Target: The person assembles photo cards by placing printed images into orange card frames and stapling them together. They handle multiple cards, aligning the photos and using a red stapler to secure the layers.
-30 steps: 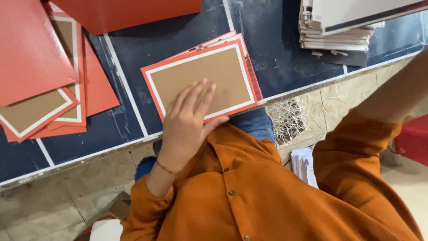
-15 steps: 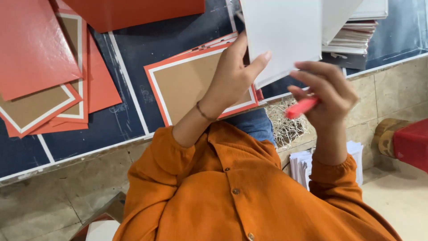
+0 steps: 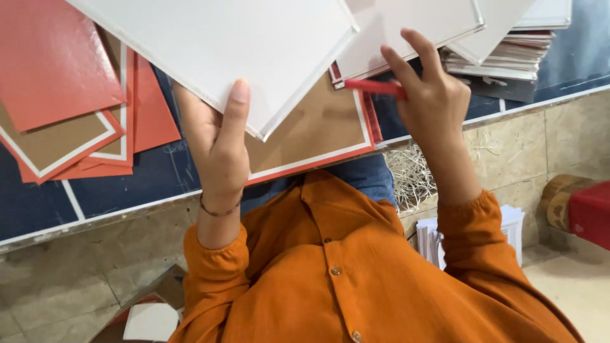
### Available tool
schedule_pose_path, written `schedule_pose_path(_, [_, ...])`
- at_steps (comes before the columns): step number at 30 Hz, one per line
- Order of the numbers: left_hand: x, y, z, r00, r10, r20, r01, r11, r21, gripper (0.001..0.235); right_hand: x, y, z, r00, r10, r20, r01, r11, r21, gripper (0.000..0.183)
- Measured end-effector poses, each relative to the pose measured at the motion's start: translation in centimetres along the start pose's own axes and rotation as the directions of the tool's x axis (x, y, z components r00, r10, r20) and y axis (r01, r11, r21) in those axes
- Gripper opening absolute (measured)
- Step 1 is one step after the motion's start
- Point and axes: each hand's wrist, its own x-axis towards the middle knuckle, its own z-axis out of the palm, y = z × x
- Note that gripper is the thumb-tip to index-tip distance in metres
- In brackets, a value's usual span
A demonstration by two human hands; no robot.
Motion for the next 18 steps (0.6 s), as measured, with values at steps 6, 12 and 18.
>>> schedule_pose_path(6, [-1.6,0.4,-1.9,1.000,-0.024,-0.017,0.024,0.999,0.030,0.062,2.2,3.5,-0.1,0.957,-0.177,-0.229,0.130,0.970,-0.205,0.018])
schedule_pose_path(12, [-2.7,0.7,-2.9,0.996,-0.080,-0.028,0.081,0.996,0.034,0.063,-1.1,12.4,-4.2,0.958,-0.223,-0.181,0.209,0.973,-0.094,0.015])
schedule_pose_path(18, [-2.4,1.6,-2.5,0.997,-0.083,-0.005,0.083,0.995,0.055,0.059,-2.9,16.2,-3.2,0.989,-0.145,-0.035,0.150,0.968,0.203,0.037])
